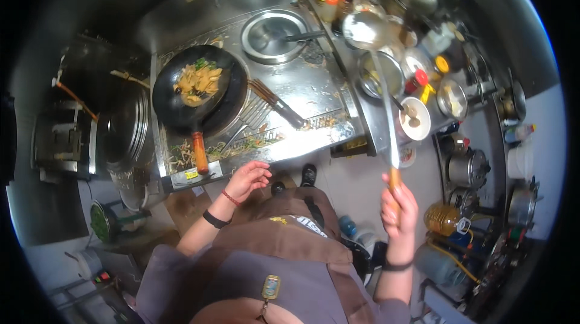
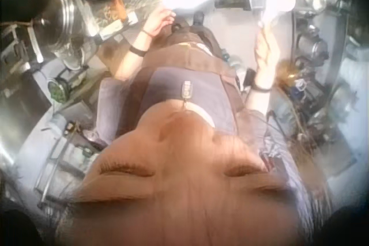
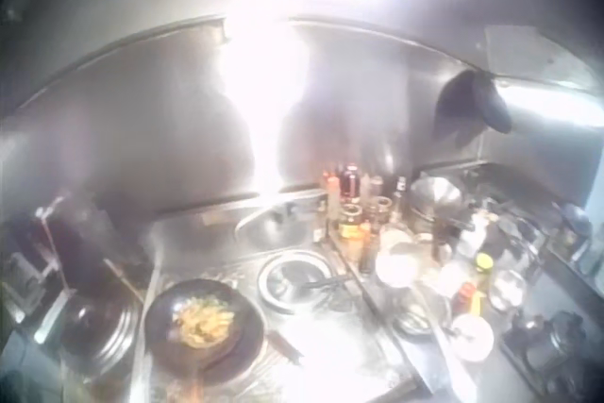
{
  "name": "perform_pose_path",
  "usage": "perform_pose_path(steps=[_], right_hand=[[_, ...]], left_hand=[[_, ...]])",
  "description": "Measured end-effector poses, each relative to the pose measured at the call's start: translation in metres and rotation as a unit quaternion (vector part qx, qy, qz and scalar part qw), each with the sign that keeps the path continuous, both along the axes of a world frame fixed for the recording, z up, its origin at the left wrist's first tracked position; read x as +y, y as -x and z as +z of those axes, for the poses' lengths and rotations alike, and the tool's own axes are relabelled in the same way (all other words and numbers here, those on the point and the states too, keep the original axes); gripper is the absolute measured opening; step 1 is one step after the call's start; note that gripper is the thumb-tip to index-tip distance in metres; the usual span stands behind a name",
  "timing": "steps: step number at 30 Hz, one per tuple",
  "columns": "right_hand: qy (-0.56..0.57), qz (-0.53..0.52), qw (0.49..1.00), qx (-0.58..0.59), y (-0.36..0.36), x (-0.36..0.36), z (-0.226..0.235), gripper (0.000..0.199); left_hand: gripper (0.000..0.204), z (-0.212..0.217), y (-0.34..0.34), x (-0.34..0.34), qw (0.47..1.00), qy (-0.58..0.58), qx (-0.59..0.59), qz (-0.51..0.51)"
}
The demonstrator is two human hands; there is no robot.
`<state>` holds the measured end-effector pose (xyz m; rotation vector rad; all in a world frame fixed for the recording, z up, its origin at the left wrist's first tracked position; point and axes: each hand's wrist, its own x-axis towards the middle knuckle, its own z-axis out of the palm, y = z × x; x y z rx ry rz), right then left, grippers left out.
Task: The person retrieves sliced meat from a plastic bag and stir-fries it in a wok with a spatula. They add chopped vegetables and seasonings, toss the mixture, and transfer the cooked dish onto a tray. The wok is then rinsed with water.
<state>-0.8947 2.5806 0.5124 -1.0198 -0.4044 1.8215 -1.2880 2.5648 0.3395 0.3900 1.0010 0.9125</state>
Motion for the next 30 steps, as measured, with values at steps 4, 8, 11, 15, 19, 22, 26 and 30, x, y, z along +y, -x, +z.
perform_pose_path(steps=[4,8,11,15,19,22,26,30], right_hand=[[0.074,0.104,0.985,0.113,0.083,0.110,-0.060,0.033],[0.021,0.173,0.981,-0.082,0.156,0.175,-0.100,0.019],[-0.014,0.185,0.963,-0.193,0.175,0.194,-0.127,0.009],[-0.055,0.213,0.928,-0.301,0.188,0.202,-0.117,0.013],[-0.047,0.217,0.930,-0.293,0.178,0.206,-0.125,0.012],[-0.006,0.190,0.961,-0.201,0.176,0.188,-0.109,0.009],[0.040,0.211,0.976,-0.039,0.154,0.151,-0.076,0.017],[0.078,0.187,0.978,0.053,0.141,0.100,-0.051,0.024]], left_hand=[[0.023,0.009,0.023,-0.036,0.997,-0.017,0.010,0.081],[0.024,0.015,0.055,-0.094,0.974,0.012,0.043,0.223],[0.024,0.012,0.073,-0.141,0.941,0.034,0.081,0.328],[0.024,0.005,0.076,-0.166,0.912,0.041,0.072,0.403],[0.023,0.018,0.063,-0.132,0.927,0.030,0.079,0.367],[0.022,0.033,0.048,-0.090,0.954,-0.024,0.060,0.292],[0.024,0.044,0.020,-0.022,0.986,-0.092,0.033,0.134],[0.026,0.075,-0.046,0.053,0.990,-0.080,-0.114,0.006]])
